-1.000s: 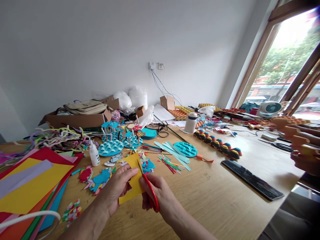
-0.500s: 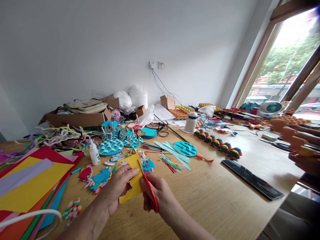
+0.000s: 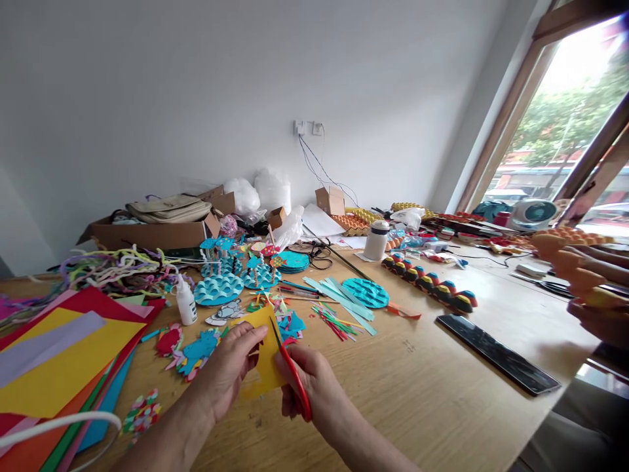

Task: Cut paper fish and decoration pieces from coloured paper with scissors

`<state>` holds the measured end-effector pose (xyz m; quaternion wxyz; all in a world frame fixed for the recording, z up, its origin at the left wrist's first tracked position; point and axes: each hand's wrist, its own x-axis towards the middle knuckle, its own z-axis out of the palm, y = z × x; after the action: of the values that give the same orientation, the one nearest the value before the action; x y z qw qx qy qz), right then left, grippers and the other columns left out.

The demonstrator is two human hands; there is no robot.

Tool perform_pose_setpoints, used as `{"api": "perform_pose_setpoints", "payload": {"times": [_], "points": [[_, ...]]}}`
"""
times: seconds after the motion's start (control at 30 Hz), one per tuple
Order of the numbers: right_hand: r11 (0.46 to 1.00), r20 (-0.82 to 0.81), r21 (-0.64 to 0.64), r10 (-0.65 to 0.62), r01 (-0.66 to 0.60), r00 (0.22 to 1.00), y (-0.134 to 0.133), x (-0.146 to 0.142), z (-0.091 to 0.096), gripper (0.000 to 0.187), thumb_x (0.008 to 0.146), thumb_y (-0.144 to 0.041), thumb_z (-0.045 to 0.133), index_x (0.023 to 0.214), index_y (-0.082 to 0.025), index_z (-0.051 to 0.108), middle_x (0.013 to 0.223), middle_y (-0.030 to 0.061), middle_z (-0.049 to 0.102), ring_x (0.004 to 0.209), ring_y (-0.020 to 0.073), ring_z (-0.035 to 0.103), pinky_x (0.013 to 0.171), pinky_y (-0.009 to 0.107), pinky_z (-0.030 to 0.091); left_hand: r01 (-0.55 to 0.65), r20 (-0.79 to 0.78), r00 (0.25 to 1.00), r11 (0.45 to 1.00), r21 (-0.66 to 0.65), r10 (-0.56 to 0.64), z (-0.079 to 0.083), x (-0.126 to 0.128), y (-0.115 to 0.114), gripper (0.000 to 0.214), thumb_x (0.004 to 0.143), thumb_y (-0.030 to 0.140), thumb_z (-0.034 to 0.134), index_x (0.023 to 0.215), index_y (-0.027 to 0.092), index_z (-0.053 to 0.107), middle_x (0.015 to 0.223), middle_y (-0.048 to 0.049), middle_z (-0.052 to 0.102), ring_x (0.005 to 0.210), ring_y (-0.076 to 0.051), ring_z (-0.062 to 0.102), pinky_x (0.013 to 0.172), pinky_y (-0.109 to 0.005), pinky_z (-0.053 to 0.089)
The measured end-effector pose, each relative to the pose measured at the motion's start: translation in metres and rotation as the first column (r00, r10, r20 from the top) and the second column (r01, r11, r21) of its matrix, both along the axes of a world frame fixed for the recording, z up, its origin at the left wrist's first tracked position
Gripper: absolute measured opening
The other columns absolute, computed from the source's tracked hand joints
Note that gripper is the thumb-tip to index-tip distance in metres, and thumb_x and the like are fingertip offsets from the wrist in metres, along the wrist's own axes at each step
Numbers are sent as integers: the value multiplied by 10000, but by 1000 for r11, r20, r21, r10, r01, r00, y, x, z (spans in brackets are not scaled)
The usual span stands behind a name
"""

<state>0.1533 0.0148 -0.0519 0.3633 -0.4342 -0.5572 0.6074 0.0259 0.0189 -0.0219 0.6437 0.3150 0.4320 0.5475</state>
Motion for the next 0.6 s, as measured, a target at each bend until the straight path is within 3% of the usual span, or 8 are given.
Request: {"api": "perform_pose_setpoints", "payload": {"times": [0.33,0.6], "points": [[1000,1,-1,-21,21,1000,-2,0,3,536,661,-665,439,687,-134,507,436,-49,432,321,64,446,290,142,304,-12,-106,994,997,-77,4,5,5,-6,238,600,270,678,537,205,459,428,96,490,403,-86,485,430,-198,340],[999,4,-22,-25,25,1000,-5,0,3,528,662,-655,452,696,-131,509,422,-50,441,314,56,434,290,136,314,58,-69,996,996,-75,-63,1,6,-8,228,646,267,650,549,202,455,434,90,507,406,-86,491,449,-200,371]]}}
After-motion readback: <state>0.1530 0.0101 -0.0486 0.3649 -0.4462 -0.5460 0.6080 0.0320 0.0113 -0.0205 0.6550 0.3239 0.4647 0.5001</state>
